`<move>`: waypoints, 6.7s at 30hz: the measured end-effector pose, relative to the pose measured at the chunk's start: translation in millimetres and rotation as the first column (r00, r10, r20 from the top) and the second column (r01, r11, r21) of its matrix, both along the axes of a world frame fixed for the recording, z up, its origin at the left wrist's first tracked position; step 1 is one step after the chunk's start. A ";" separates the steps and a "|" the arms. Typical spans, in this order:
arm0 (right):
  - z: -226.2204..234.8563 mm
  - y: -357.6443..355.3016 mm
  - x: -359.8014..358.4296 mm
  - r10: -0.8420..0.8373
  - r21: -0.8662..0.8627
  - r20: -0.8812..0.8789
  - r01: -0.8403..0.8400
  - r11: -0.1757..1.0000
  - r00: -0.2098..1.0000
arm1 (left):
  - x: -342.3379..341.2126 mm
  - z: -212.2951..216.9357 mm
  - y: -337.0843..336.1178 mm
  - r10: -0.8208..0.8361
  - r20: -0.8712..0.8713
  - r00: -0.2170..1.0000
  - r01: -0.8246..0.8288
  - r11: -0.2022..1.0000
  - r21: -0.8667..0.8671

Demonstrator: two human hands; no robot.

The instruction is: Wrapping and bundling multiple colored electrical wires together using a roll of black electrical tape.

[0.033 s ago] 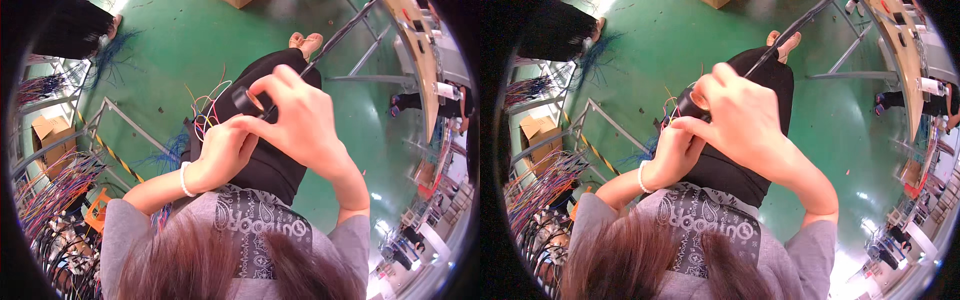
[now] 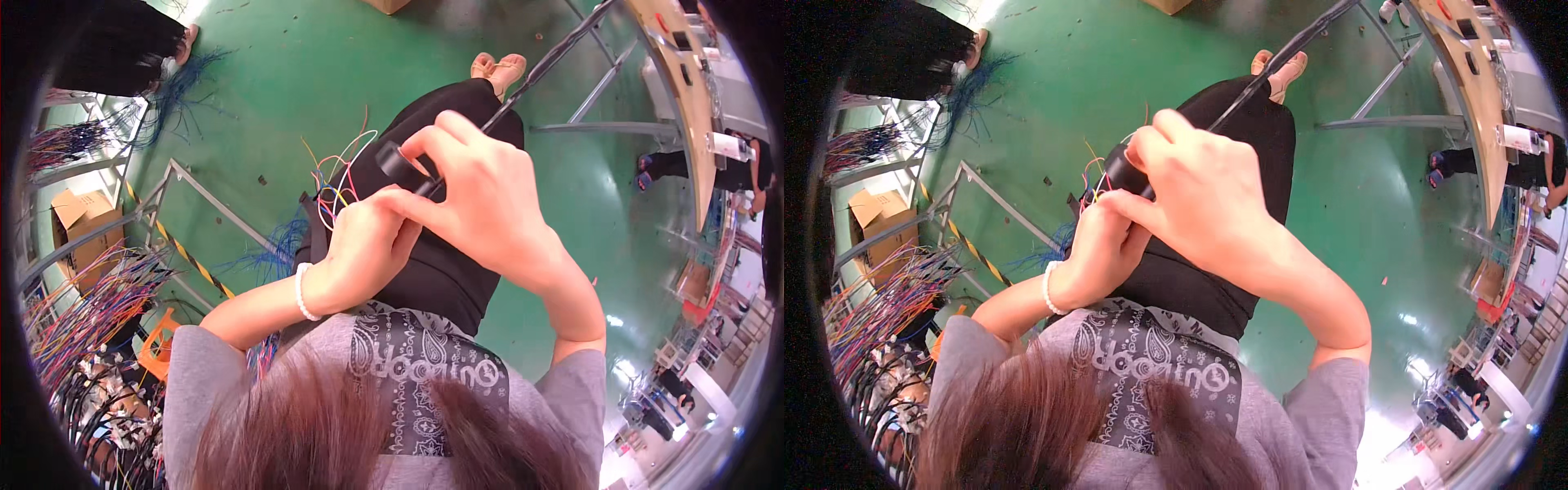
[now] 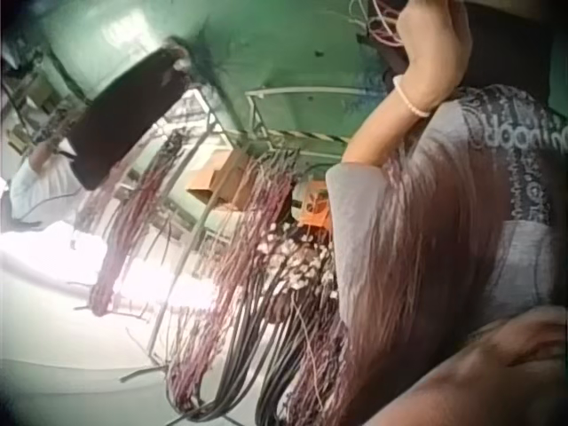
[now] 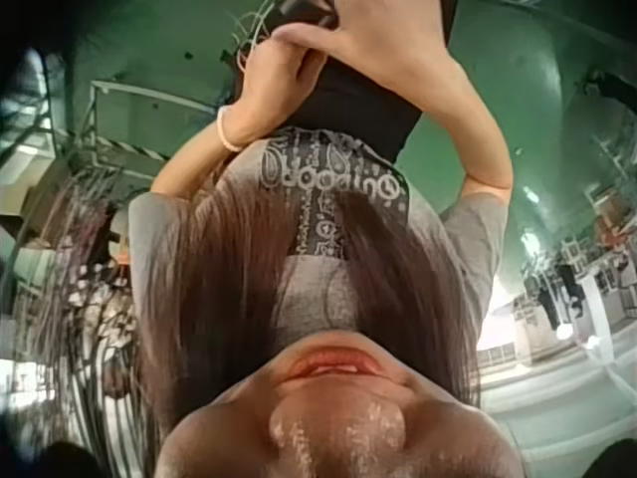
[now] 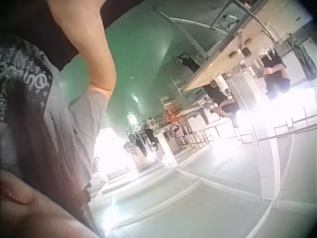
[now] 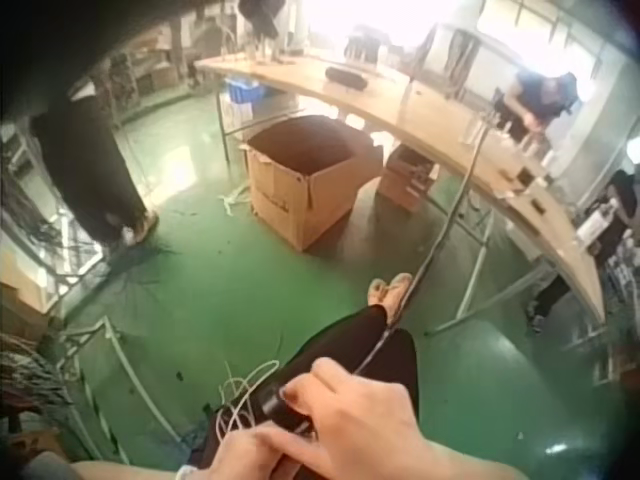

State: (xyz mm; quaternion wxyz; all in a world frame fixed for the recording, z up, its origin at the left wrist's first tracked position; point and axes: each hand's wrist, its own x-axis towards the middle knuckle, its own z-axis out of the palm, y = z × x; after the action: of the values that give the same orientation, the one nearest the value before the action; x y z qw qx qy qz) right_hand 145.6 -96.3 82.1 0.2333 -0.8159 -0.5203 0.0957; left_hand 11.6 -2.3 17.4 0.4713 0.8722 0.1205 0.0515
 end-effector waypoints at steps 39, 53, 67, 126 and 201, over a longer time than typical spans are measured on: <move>1.3 -62.1 -61.4 0.005 0.059 -0.993 0.456 0.888 0.119 | -22.5 11.4 21.9 -0.141 0.155 0.978 0.130 0.988 0.082; -91.7 -45.3 -43.0 0.321 0.438 -0.865 0.271 0.857 0.385 | -10.1 17.3 33.1 -0.458 -0.108 0.882 0.113 0.428 -0.897; -71.1 -163.7 -152.6 -0.399 0.207 -0.762 0.776 0.595 0.509 | 5.2 21.1 33.0 -0.472 -0.106 0.875 0.054 0.314 -0.948; -58.6 -101.5 -172.9 -0.150 0.028 -0.971 0.716 0.698 0.185 | -35.5 10.7 30.6 -0.641 -0.129 0.756 0.480 0.679 -0.556; -83.3 -50.4 -179.0 0.029 0.101 -0.994 0.744 0.660 0.109 | -58.4 19.9 36.8 -0.599 -0.164 0.784 0.486 0.757 -0.436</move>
State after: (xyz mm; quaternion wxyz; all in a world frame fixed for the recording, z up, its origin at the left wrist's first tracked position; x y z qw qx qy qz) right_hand -33.4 -146.7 -1.2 0.7590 -0.5558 -0.0218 0.3383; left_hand -46.8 34.4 37.3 0.5979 0.7612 -0.0644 -0.2427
